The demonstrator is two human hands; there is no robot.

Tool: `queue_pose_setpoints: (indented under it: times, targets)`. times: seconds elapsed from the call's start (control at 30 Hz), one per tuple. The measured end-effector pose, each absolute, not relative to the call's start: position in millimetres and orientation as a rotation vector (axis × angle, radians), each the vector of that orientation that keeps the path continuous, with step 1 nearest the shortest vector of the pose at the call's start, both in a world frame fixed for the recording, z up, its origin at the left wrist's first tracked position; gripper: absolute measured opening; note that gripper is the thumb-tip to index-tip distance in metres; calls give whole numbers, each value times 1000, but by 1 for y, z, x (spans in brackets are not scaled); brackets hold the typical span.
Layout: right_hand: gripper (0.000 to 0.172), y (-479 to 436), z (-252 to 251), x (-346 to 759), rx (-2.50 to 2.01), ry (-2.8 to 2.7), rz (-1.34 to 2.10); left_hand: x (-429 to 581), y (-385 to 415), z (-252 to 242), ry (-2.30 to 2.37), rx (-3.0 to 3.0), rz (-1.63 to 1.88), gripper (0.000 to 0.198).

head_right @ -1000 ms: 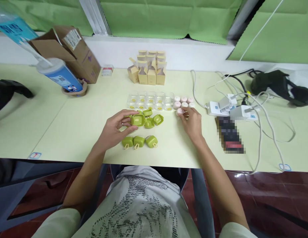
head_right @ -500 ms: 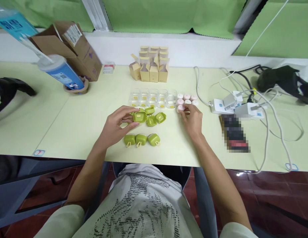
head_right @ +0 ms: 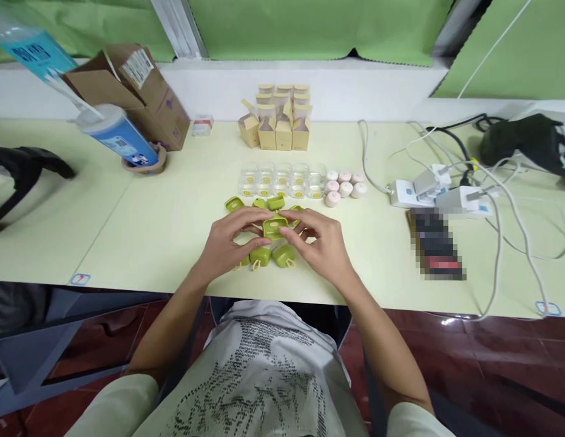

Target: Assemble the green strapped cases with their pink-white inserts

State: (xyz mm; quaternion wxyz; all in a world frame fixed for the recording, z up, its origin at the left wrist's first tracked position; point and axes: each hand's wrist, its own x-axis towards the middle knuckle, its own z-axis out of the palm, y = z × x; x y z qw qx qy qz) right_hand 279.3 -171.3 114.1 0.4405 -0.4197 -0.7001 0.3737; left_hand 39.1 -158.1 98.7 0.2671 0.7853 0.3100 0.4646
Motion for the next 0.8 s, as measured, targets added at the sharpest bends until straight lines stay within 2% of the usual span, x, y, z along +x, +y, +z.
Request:
queue_pose_setpoints:
  times: [0.13,0.27,0.4,0.5,0.6,0.7,0.8]
  targets:
    - [33,-166,101,276,-1089,-1667,1006,49,-160,91,837,2173,1254,38]
    - [22,-167,88,278,-1130,-1667,947,58,-162,86,767,2277,1238,40]
    - [21,-166,88,291,-1197,-1670,890,60,-168,89,865,2305,1148,51]
    - [20,-160,91,310,-1372,-1629,699,56,-174,97,997,2377,986,53]
    - [15,-154,89,325,-1541,-1648,472,54,-180,103,968,2614,675,51]
    - [21,-149,80,327,-1553,-1720,455,58,-185,101,933,2782,390,62]
    - [24,-146,72,321,-1545,-1786,418,65,-187,93,942,2893,287,54]
